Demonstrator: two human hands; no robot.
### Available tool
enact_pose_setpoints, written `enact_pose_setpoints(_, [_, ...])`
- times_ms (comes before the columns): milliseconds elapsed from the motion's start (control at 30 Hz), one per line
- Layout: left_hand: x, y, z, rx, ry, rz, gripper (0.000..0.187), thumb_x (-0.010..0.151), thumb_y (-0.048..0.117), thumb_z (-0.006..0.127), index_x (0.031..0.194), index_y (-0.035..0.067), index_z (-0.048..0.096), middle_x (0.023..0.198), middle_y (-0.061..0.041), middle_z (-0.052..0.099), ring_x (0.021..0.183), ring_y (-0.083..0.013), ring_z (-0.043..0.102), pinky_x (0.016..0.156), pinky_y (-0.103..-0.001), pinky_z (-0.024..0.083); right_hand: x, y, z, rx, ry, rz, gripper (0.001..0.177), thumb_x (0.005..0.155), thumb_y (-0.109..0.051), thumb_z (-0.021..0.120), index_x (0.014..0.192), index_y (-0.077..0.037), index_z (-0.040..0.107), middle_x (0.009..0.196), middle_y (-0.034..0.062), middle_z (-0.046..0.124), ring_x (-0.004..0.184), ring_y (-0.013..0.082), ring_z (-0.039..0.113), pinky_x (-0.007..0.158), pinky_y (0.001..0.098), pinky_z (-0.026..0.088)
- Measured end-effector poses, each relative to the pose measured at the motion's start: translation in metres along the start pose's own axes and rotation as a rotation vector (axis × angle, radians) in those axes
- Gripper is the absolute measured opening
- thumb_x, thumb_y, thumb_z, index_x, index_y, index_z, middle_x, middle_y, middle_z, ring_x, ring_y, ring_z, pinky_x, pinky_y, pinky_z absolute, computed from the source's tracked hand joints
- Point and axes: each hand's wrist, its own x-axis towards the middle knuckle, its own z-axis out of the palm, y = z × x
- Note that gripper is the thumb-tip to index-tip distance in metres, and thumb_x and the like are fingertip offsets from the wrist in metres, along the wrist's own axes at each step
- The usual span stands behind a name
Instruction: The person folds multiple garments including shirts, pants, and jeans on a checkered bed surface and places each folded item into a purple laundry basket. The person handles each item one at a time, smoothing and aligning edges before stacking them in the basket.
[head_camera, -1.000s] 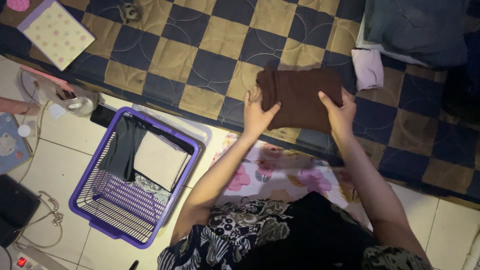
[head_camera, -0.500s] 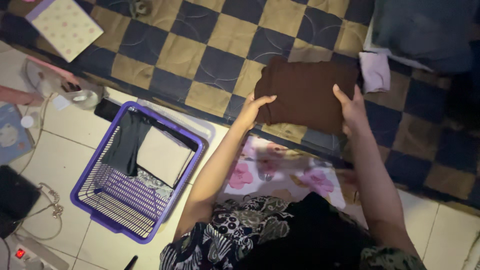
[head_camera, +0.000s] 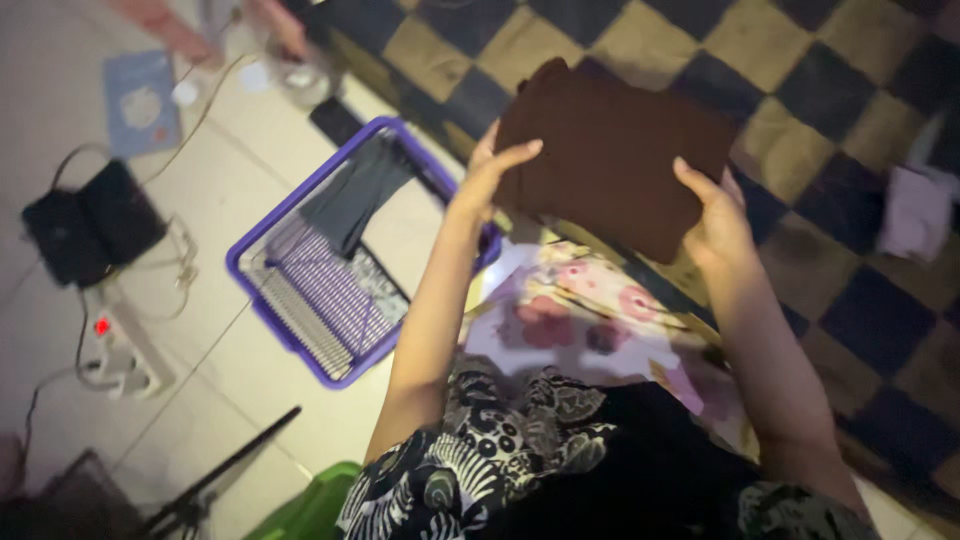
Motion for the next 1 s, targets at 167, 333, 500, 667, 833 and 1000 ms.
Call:
enact_pose_setpoints(167, [-0.031,0.052,-0.094,-0.103,0.051,0.026,0.067,0.082,0.012,0.079,0.143,-0.002,0.055,0.130,-0.015,0.067,0.116,-0.0249,0.068,0.102,-0.037,0.055,0.016,0.044,0.058,-0.011,-0.162,0.285,0.045,0.084,0.000,0.070,0.128,-0.002,0.063,0.124,0.0113,0.069,0.116,0.0282,0.068,0.104,0.0451,0.054])
enact_pose_setpoints(333, [-0.058,0.064,-0.178,-0.140,0.204,0.051,0.051,0.084,0.007,0.077,0.132,-0.002,0.065,0.123,-0.013,0.072,0.109,-0.0223,0.071,0.098,-0.032,0.056,0.029,0.127,0.094,0.047,-0.285,0.455,0.045,0.079,0.005,0.067,0.124,0.002,0.062,0.120,0.0138,0.068,0.112,0.0295,0.068,0.104,0.0433,0.055])
enact_pose_setpoints(500, [-0.073,0.043,-0.243,-0.037,0.445,-0.001,0.034,0.080,0.004,0.082,0.112,-0.001,0.073,0.101,-0.010,0.077,0.089,-0.0200,0.074,0.084,-0.032,0.059,0.034,0.231,0.105,0.096,-0.198,0.795,0.044,0.074,0.003,0.062,0.117,0.005,0.060,0.113,0.0142,0.069,0.105,0.0311,0.068,0.098,0.0431,0.056])
enact_pose_setpoints(667, [-0.074,0.016,-0.280,0.220,0.560,-0.127,0.034,0.076,0.012,0.085,0.108,0.003,0.078,0.097,-0.007,0.079,0.086,-0.0167,0.075,0.080,-0.030,0.059,0.034,0.306,0.094,0.163,-0.150,0.829,0.044,0.074,0.004,0.062,0.118,0.001,0.061,0.115,0.0101,0.068,0.108,0.0281,0.066,0.101,0.0391,0.053])
enact_pose_setpoints(833, [-0.051,-0.016,-0.293,0.209,0.592,-0.199,0.053,0.076,0.019,0.089,0.123,0.004,0.070,0.112,-0.010,0.073,0.102,-0.0182,0.069,0.089,-0.033,0.054,0.029,0.331,0.094,0.130,-0.175,0.792,0.044,0.074,0.002,0.066,0.118,0.000,0.060,0.117,0.0094,0.068,0.109,0.0271,0.066,0.102,0.0390,0.052])
enact_pose_setpoints(1000, [-0.039,-0.034,-0.307,0.317,0.541,-0.172,0.066,0.069,0.031,0.091,0.124,0.001,0.071,0.118,-0.015,0.075,0.108,-0.0250,0.073,0.096,-0.034,0.056,0.021,0.315,0.102,-0.380,-0.013,0.891,0.042,0.074,-0.014,0.073,0.114,-0.010,0.061,0.108,0.0046,0.063,0.100,0.0245,0.061,0.083,0.0535,0.051])
